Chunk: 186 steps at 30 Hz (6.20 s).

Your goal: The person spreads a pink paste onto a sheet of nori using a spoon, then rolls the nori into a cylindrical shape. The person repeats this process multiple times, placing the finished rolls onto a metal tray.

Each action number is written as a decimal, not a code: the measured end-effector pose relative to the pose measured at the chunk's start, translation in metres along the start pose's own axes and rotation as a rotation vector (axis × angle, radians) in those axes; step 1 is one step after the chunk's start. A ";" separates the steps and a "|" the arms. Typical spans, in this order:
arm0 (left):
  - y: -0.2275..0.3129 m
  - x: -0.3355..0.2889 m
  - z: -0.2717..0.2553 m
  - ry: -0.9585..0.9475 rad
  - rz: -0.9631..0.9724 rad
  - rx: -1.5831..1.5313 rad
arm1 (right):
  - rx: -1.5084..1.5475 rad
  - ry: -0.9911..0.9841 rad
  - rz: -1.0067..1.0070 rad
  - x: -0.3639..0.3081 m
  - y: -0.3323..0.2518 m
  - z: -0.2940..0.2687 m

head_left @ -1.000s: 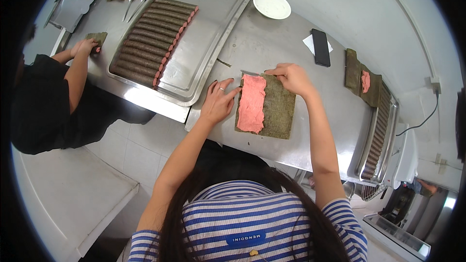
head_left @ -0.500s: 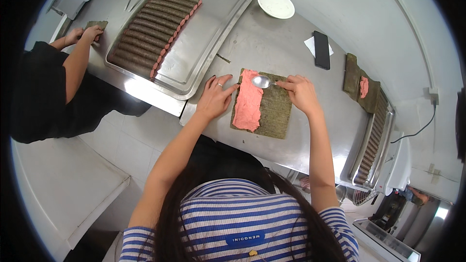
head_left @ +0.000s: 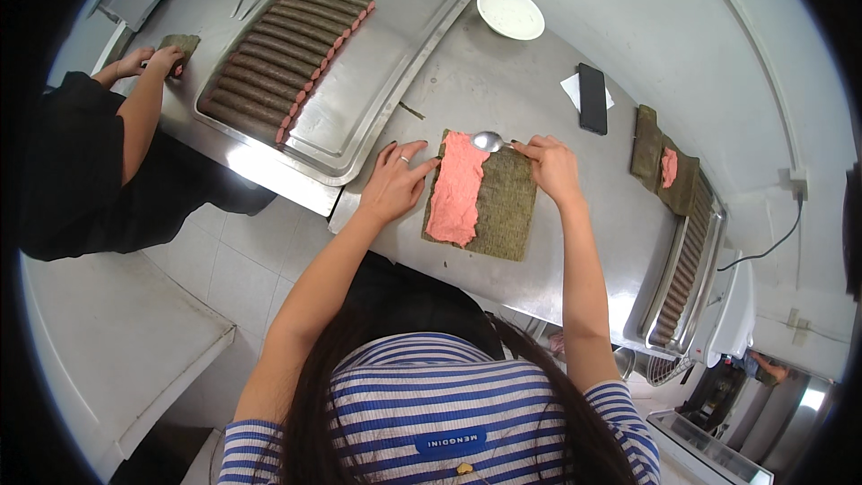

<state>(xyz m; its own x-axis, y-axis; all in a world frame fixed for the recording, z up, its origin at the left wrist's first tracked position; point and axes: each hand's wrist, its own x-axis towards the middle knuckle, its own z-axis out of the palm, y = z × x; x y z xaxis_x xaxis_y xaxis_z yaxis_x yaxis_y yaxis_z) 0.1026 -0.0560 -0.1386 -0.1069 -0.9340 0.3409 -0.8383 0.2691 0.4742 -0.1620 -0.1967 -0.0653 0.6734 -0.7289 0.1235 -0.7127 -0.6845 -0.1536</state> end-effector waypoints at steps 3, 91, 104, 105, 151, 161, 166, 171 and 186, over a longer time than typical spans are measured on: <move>0.000 0.000 0.000 0.001 0.000 -0.002 | -0.031 -0.011 0.021 0.006 -0.002 -0.005; 0.001 0.001 -0.003 -0.015 0.010 -0.001 | 0.186 -0.172 0.186 -0.066 -0.076 -0.009; 0.028 -0.046 -0.017 -0.040 -0.179 -0.036 | 0.084 -0.089 -0.091 -0.050 -0.088 -0.036; 0.028 -0.047 -0.015 -0.050 -0.169 -0.026 | 0.037 -0.055 -0.130 -0.047 -0.087 -0.028; 0.026 -0.044 -0.015 -0.035 -0.143 -0.058 | 0.190 0.003 0.341 -0.067 -0.073 -0.027; 0.026 -0.046 -0.015 -0.015 -0.149 -0.060 | 0.013 -0.107 0.124 -0.115 -0.119 -0.003; 0.025 -0.046 -0.014 -0.014 -0.142 -0.060 | 0.010 -0.075 0.034 -0.126 -0.138 -0.002; 0.024 -0.047 -0.012 -0.031 -0.165 -0.061 | 0.098 -0.055 0.064 -0.125 -0.146 -0.019; 0.026 -0.046 -0.018 -0.052 -0.165 -0.076 | -0.002 0.050 0.216 -0.147 -0.179 0.025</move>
<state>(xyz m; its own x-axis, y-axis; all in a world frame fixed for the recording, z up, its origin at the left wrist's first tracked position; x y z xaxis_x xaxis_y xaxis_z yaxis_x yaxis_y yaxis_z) 0.0955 -0.0018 -0.1274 -0.0003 -0.9772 0.2123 -0.8040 0.1265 0.5811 -0.1287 0.0336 -0.0807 0.4942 -0.8585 0.1368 -0.8399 -0.5121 -0.1799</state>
